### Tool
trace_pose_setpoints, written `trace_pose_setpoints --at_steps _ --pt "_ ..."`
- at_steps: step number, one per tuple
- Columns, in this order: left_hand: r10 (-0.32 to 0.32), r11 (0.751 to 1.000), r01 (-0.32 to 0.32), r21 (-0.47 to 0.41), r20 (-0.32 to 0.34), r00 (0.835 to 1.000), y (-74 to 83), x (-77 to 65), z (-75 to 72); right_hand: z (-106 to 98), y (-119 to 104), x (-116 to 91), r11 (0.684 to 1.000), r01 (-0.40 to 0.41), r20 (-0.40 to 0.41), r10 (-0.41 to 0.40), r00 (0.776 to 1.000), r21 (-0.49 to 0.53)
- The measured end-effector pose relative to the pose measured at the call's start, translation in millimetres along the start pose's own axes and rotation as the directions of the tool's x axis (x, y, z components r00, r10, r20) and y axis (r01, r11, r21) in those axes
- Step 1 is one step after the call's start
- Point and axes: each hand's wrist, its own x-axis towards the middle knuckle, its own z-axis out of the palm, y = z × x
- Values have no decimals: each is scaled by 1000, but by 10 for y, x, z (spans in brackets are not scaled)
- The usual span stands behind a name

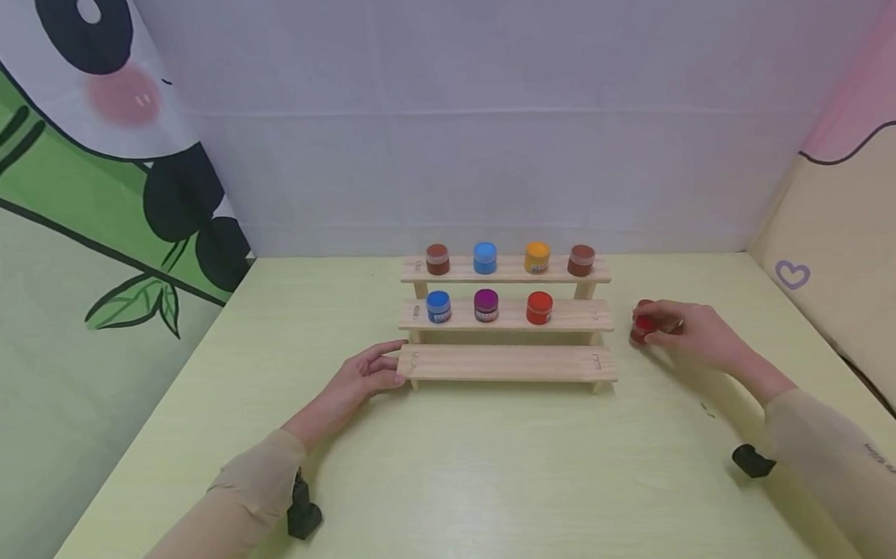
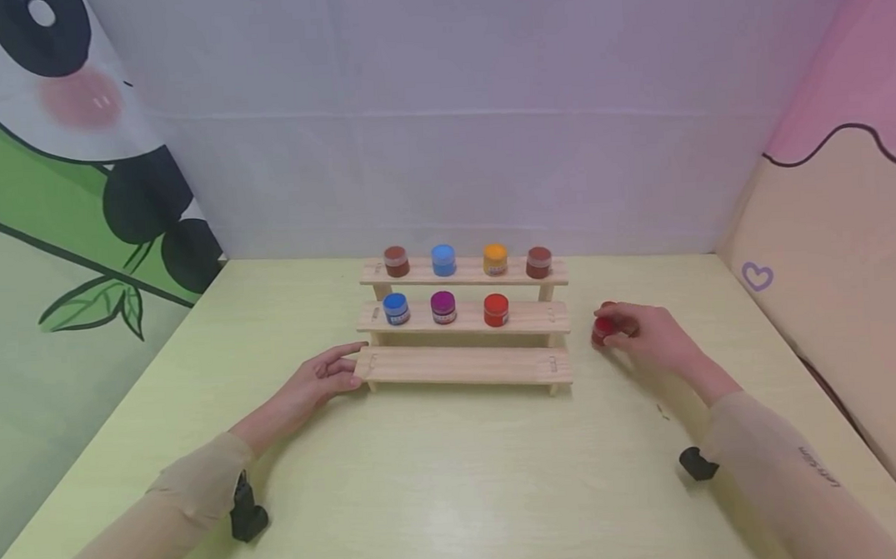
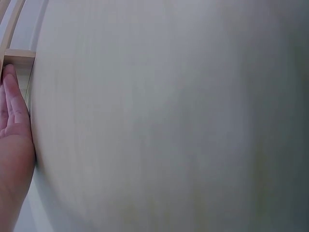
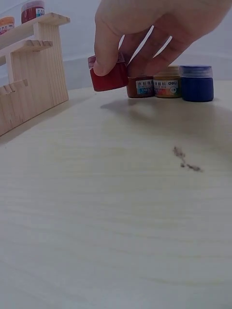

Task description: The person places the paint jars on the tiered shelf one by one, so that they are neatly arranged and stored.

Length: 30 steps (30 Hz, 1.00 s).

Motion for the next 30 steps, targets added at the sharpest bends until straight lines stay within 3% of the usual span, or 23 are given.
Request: trace_pose_setpoints --at_steps 15,24,30 --pt "-16 1000 16 6 -7 1000 -8 4 -15 -225 -215 50 997 67 -153 -61 986 34" --pt "-18 1000 18 2 -10 1000 3 9 -5 -248 -369 34 995 -41 -230 61 971 91" --pt "-22 1000 22 8 -10 1000 -8 12 -8 -217 -523 35 993 4 -316 33 948 117"
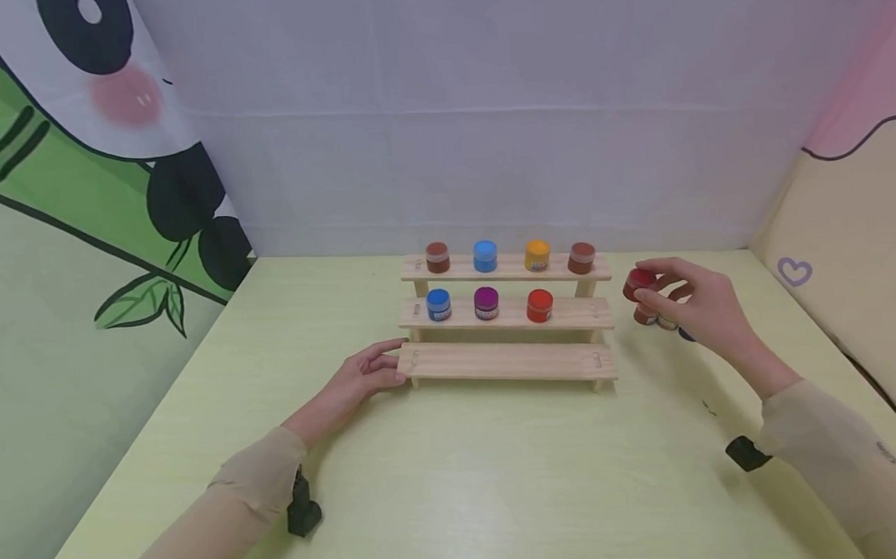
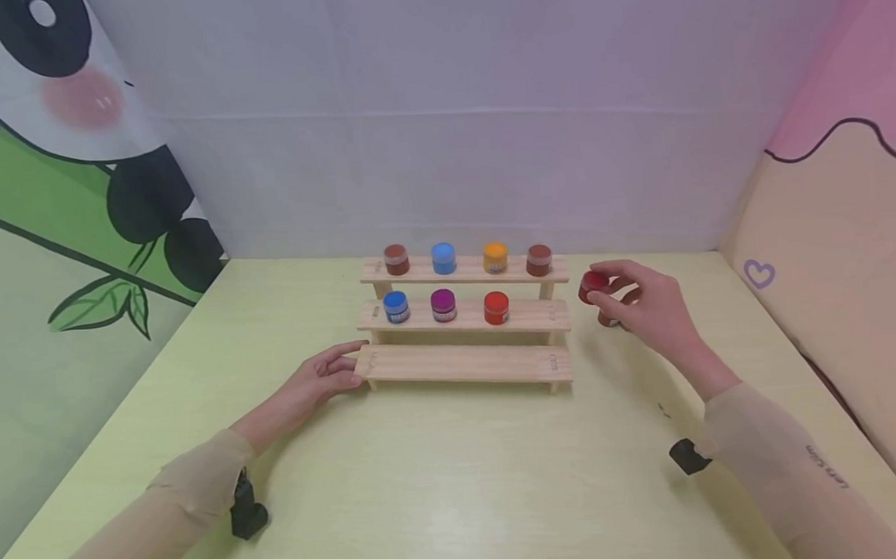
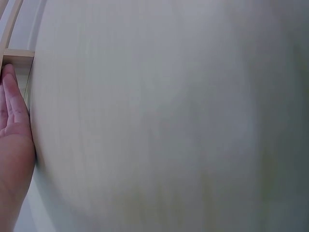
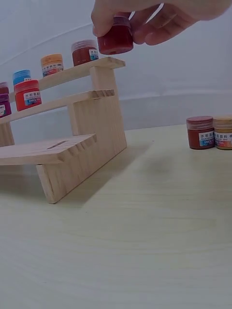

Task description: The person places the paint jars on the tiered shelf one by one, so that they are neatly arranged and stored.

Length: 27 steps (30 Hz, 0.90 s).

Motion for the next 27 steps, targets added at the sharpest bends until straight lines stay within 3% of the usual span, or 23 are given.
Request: trace_pose_setpoints --at_steps 10,27 --pt "1 1000 -1 11 3 1000 -3 7 -9 68 -185 9 998 9 -42 -7 999 59" --pt "-5 1000 5 17 0 1000 -8 17 -12 201 -335 54 994 78 31 -81 996 82"
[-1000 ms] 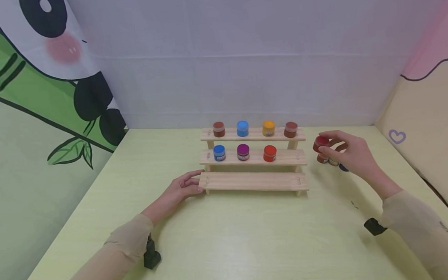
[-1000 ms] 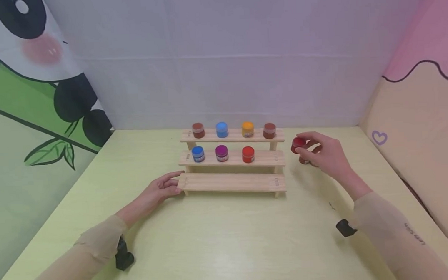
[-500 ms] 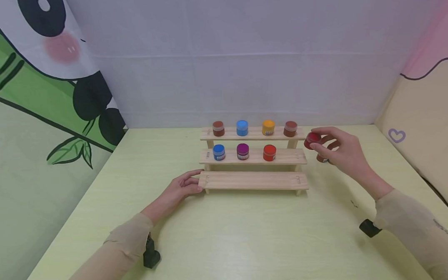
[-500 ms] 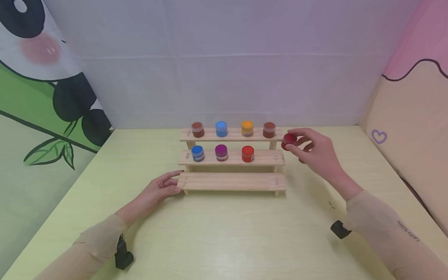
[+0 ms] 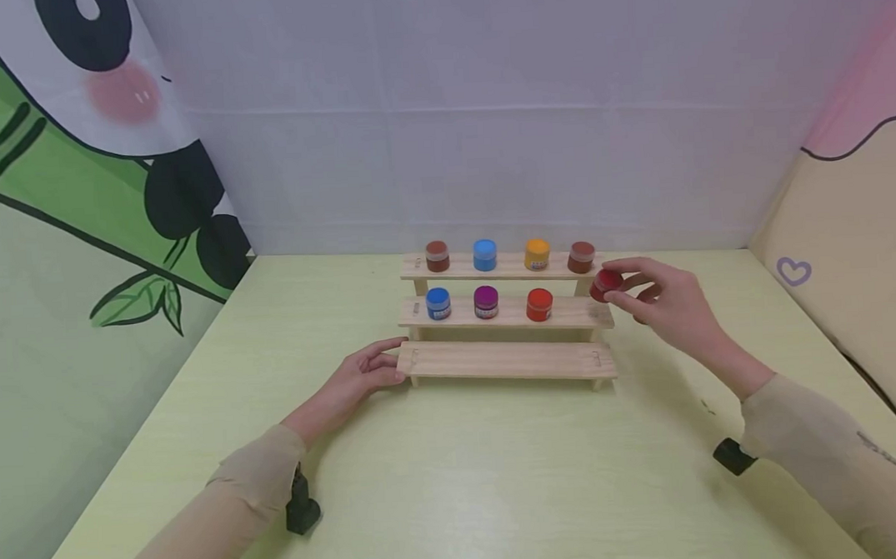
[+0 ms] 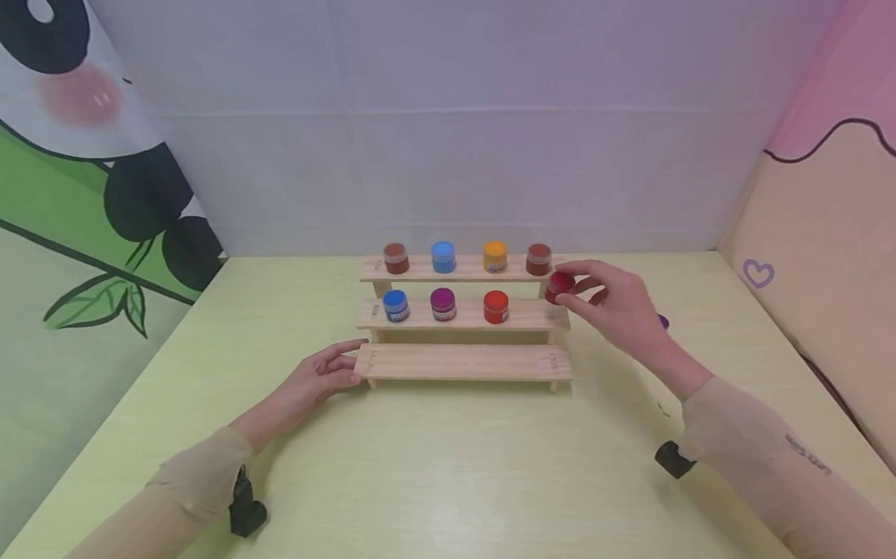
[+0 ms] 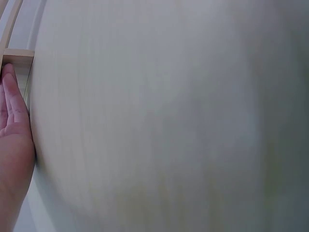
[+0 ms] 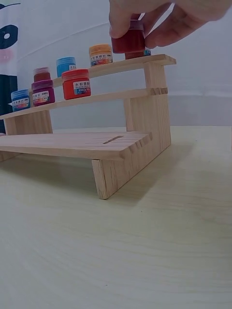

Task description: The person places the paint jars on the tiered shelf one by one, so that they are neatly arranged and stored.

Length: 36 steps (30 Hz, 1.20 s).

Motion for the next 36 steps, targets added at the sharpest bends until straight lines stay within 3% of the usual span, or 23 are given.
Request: trace_pose_setpoints --at_steps 16,36 --pt "7 1000 -7 -5 5 1000 -20 16 -9 123 -21 42 998 32 65 -29 997 -46" --pt "0 999 0 -34 12 1000 -4 17 -4 179 37 66 998 -12 177 23 984 -66"
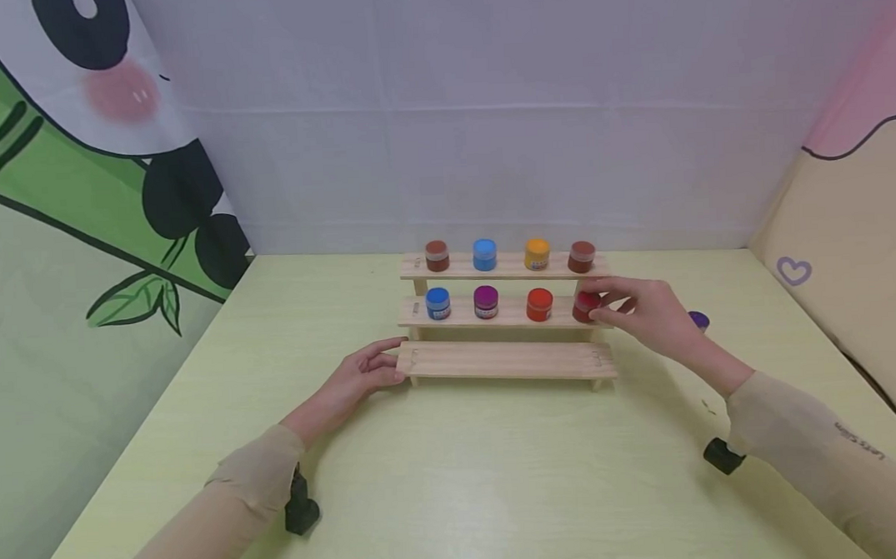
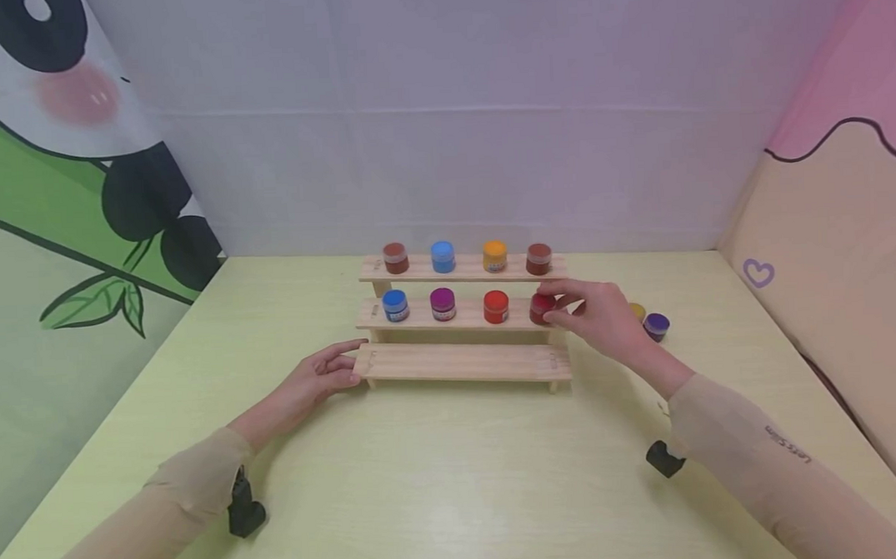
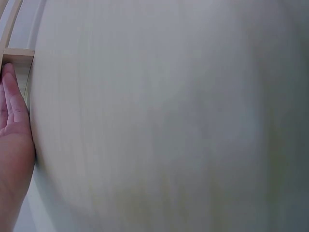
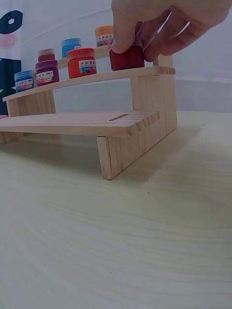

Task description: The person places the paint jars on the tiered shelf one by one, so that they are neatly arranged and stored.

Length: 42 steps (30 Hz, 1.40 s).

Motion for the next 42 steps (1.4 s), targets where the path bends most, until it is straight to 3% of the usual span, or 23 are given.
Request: trace_pose_setpoints --at_steps 8,31,42 --pt "12 1000 -12 13 5 1000 -2 3 -4 -14 20 14 1000 2 26 -2 1000 6" --pt "5 1000 -5 21 -4 1000 -17 19 1 -9 23 3 1000 26 0 -26 1000 -10" --pt "33 999 -33 34 14 999 -50 45 -27 -17 64 -25 998 56 -2 -56 998 -2"
